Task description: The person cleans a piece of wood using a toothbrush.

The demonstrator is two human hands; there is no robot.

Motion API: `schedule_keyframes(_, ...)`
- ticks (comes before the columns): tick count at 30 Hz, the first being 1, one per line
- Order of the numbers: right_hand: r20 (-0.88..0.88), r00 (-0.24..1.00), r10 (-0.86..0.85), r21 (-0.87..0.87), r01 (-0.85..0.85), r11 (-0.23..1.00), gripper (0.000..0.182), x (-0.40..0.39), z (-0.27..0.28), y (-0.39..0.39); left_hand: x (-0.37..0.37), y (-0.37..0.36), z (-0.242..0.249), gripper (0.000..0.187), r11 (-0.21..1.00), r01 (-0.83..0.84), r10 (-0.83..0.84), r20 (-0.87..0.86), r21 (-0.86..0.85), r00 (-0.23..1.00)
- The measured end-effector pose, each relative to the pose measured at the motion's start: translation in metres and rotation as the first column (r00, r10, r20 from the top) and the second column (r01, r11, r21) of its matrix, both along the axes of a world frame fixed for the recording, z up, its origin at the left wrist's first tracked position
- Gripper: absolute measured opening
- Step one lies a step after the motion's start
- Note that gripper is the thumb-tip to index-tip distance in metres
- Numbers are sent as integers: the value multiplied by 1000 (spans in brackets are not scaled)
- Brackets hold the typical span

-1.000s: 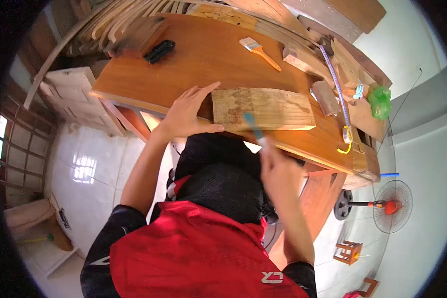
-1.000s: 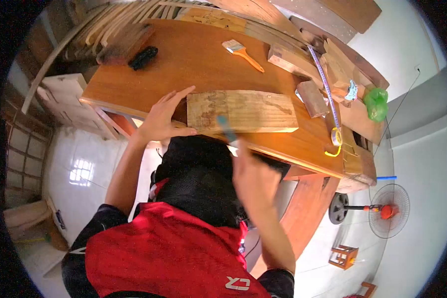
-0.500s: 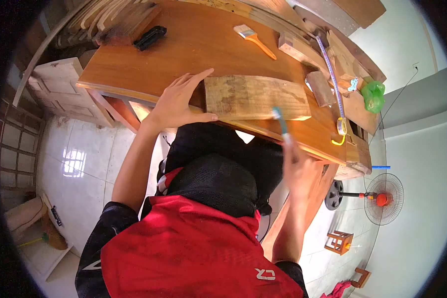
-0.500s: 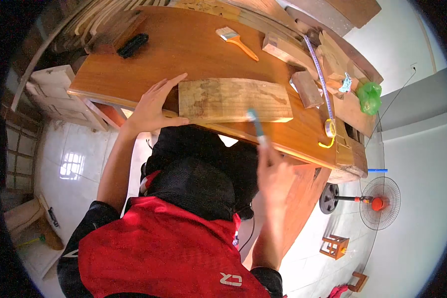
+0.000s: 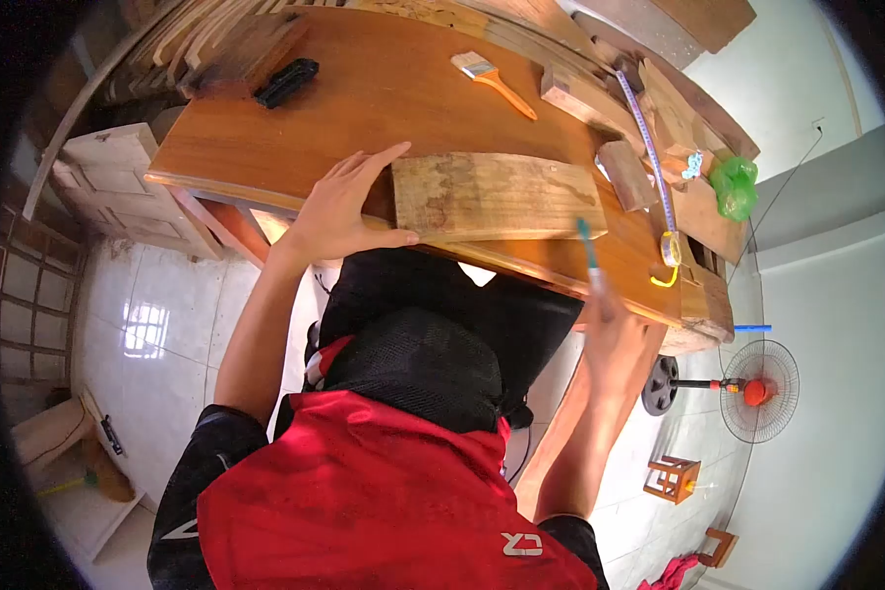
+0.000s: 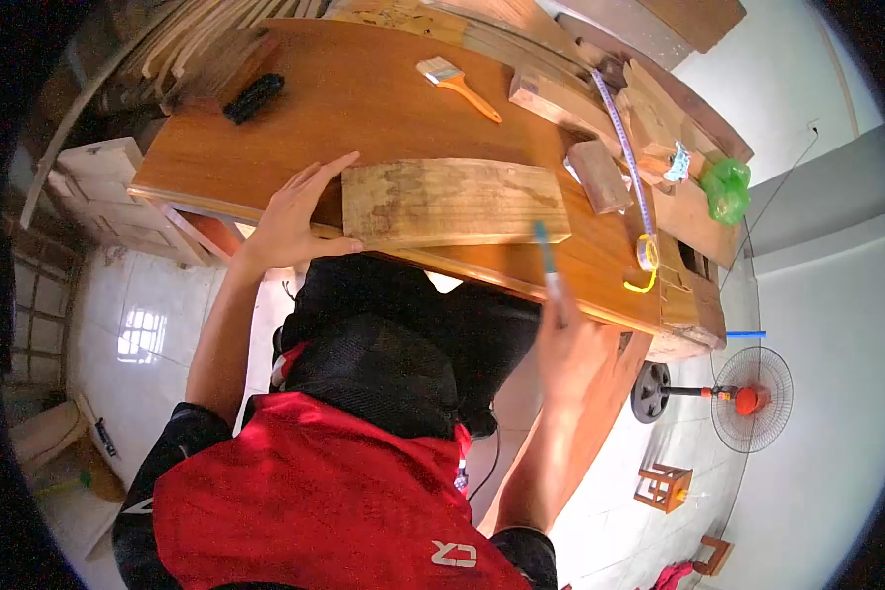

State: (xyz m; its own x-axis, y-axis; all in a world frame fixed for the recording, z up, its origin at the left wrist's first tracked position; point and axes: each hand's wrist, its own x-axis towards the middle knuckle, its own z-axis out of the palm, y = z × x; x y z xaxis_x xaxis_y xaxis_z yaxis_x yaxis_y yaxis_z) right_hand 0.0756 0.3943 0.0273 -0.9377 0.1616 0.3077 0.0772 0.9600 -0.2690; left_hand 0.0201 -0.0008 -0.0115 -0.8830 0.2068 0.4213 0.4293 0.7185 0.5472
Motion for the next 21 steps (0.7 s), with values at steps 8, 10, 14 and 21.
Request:
schedule_keyframes(8, -14, 999, -41, -173, 38, 984, 36, -6, -9, 20, 2, 1, 3, 109, 999, 25, -28, 81, 37, 996)
schedule_keyframes(10, -9, 984, 176, -188, -175, 967, 35, 7, -9, -14, 3, -3, 7, 110, 998, 22, -28, 113, 53, 993)
schedule_keyframes(14, -59, 983, 174, -30, -176, 984, 34, -15, -4, -2, -3, 1, 1, 109, 1000, 15, -15, 6, -6, 1000)
schedule_keyframes(21, -47, 934, 354, 3, -355, 935, 36, -2, -5, -43, 2, 0, 3, 111, 1000, 0, 0, 15, -12, 1000)
